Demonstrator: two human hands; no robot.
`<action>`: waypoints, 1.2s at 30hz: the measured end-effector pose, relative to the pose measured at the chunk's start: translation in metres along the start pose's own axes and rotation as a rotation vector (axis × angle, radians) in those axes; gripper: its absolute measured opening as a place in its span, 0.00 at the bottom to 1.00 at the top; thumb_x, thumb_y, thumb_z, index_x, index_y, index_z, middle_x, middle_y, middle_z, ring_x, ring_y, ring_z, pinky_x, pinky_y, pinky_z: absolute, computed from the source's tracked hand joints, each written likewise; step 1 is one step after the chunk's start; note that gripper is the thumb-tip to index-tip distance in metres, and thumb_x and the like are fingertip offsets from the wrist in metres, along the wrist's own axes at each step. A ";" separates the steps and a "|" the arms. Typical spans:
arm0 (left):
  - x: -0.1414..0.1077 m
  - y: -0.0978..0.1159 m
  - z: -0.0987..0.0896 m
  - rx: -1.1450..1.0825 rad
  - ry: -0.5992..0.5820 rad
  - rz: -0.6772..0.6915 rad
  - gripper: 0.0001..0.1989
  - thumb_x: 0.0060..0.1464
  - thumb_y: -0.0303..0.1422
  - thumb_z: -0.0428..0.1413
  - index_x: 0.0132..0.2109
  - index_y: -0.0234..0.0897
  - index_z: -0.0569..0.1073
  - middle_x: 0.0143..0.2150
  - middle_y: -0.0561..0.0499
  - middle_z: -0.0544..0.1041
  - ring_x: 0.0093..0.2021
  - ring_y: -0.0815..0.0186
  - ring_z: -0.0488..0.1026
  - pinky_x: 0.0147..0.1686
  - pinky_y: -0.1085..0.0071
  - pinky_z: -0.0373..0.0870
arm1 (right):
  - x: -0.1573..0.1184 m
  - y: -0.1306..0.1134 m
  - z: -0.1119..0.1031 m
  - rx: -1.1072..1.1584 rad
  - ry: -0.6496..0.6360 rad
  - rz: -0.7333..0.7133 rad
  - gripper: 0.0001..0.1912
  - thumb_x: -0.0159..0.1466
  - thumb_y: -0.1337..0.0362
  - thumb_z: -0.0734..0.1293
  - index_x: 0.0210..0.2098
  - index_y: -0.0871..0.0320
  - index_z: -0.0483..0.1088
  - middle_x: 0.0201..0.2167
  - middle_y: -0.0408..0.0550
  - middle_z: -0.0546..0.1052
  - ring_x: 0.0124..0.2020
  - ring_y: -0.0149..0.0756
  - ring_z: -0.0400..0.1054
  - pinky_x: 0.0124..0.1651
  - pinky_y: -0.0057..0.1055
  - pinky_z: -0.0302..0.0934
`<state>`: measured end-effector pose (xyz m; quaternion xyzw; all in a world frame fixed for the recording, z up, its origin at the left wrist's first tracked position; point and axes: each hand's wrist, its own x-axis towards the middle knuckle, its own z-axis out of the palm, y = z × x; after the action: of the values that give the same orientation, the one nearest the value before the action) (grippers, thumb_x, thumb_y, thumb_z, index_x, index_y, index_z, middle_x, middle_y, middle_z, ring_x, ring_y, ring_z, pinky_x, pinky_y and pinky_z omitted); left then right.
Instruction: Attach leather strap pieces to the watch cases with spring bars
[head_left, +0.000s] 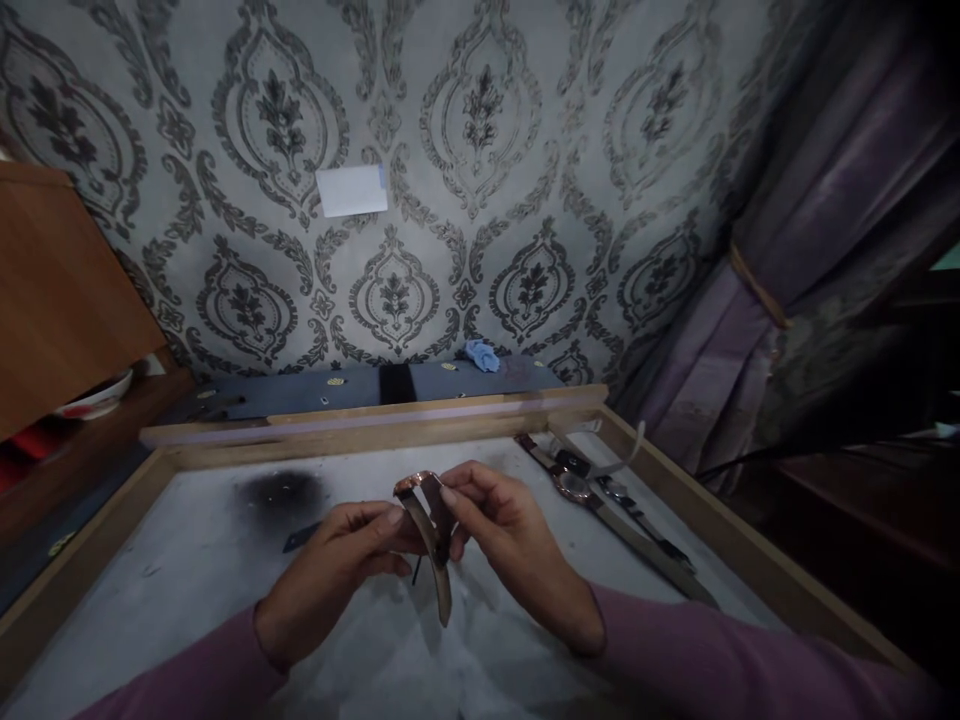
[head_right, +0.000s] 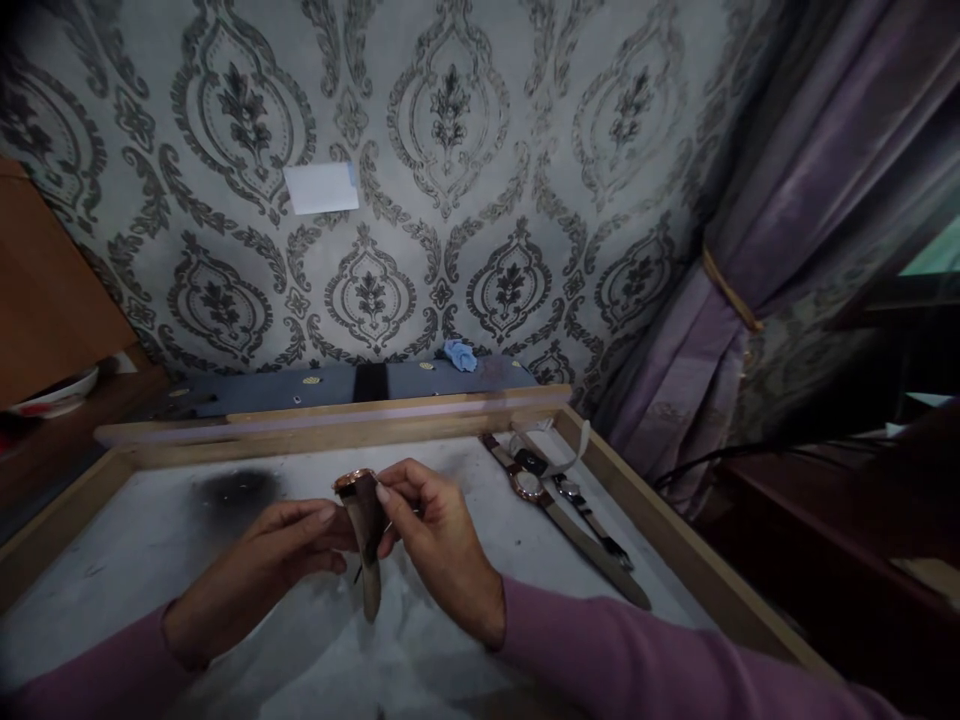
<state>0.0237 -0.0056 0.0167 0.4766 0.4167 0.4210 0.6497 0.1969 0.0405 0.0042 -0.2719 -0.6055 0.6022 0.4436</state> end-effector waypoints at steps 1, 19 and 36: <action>0.000 -0.001 0.000 0.015 0.021 -0.007 0.18 0.57 0.43 0.55 0.33 0.31 0.78 0.33 0.43 0.78 0.36 0.62 0.73 0.37 0.69 0.66 | 0.000 0.002 0.001 0.006 -0.002 0.012 0.15 0.61 0.54 0.67 0.33 0.61 0.67 0.24 0.42 0.73 0.19 0.24 0.65 0.22 0.22 0.62; 0.000 0.001 0.000 0.185 0.133 0.191 0.09 0.53 0.37 0.58 0.33 0.34 0.76 0.32 0.50 0.72 0.31 0.67 0.62 0.29 0.73 0.58 | -0.009 0.006 0.011 -0.112 -0.106 -0.108 0.10 0.65 0.59 0.64 0.34 0.61 0.68 0.25 0.43 0.72 0.24 0.27 0.67 0.27 0.25 0.66; -0.010 0.023 -0.010 0.460 0.004 0.197 0.11 0.59 0.37 0.51 0.33 0.35 0.70 0.25 0.56 0.62 0.26 0.70 0.57 0.26 0.74 0.53 | -0.008 -0.024 -0.010 -0.748 -0.225 -0.426 0.10 0.68 0.66 0.60 0.30 0.58 0.62 0.24 0.41 0.66 0.23 0.27 0.61 0.27 0.25 0.57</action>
<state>0.0077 -0.0074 0.0386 0.6496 0.4543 0.3772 0.4790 0.2139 0.0354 0.0249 -0.2156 -0.8688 0.2629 0.3600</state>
